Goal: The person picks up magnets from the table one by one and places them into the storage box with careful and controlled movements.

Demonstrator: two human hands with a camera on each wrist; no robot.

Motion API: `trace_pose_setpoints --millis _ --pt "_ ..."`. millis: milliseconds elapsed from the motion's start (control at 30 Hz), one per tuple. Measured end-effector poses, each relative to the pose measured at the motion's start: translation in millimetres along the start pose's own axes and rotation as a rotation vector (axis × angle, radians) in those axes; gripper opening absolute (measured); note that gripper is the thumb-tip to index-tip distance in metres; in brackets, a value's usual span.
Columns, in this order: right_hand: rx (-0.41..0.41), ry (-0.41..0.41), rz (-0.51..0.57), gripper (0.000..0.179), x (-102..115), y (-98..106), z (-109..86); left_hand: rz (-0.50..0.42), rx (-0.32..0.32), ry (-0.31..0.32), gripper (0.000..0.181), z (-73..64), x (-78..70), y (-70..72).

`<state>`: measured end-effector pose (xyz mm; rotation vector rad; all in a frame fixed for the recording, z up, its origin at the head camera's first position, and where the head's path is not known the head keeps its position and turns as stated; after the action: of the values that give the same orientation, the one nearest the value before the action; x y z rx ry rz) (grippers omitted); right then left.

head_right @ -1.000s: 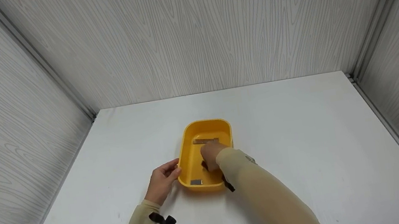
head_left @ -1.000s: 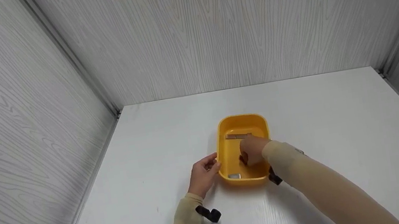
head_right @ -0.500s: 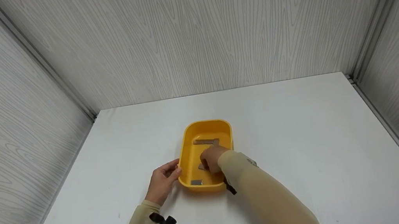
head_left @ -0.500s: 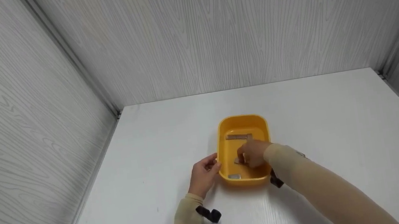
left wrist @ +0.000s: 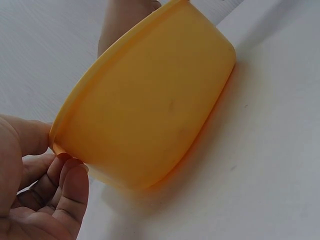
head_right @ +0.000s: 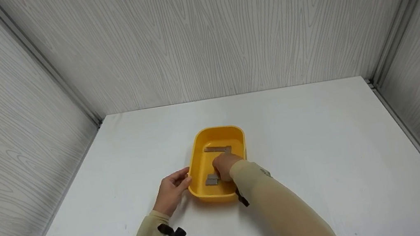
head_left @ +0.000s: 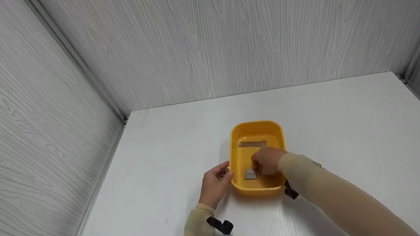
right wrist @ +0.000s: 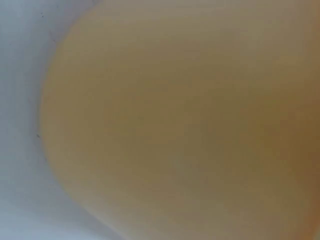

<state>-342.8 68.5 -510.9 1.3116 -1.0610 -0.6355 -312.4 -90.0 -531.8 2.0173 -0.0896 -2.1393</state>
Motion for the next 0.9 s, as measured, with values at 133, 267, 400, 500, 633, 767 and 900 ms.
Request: trace_pose_setpoints --millis 133,267,400,500,633,767,900 --pt "-0.040 0.053 0.008 0.008 1.8 1.9 0.0 -0.019 0.008 -0.034 0.038 -0.1 -2.3 -0.8" --pt "-0.050 0.050 0.030 0.008 1.8 3.0 -0.1 -0.017 0.003 -0.011 0.039 0.1 0.2 -0.7" --pt "-0.053 0.003 0.019 0.008 -1.0 3.2 1.1 -0.009 0.001 0.002 0.038 0.5 0.6 -0.6" --pt "-0.052 -0.040 0.014 0.006 -4.7 4.2 1.7 0.008 0.003 -0.003 0.038 0.8 -0.1 -0.9" --pt "-0.077 -0.068 0.069 0.012 -8.6 17.3 -4.7 0.027 0.008 -0.002 0.038 1.4 0.2 -0.6" --pt "-0.178 -0.015 0.136 0.016 -13.9 50.8 -21.2 0.046 0.003 -0.011 0.039 3.3 -2.5 6.0" --pt "-0.310 0.017 0.167 0.012 -32.3 87.7 -46.4 0.105 -0.008 -0.062 0.039 5.4 -11.9 18.6"
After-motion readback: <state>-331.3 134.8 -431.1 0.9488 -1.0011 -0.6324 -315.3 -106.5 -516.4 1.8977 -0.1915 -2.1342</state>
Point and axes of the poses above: each hand's wrist, its own z-axis towards the middle knuckle, its own y-axis out of the back of the hand, x = y × z, the point moved 9 cm from there along z, towards the middle knuckle, and after that the axes turned 13 degrees about -x, right-handed, at the moved point
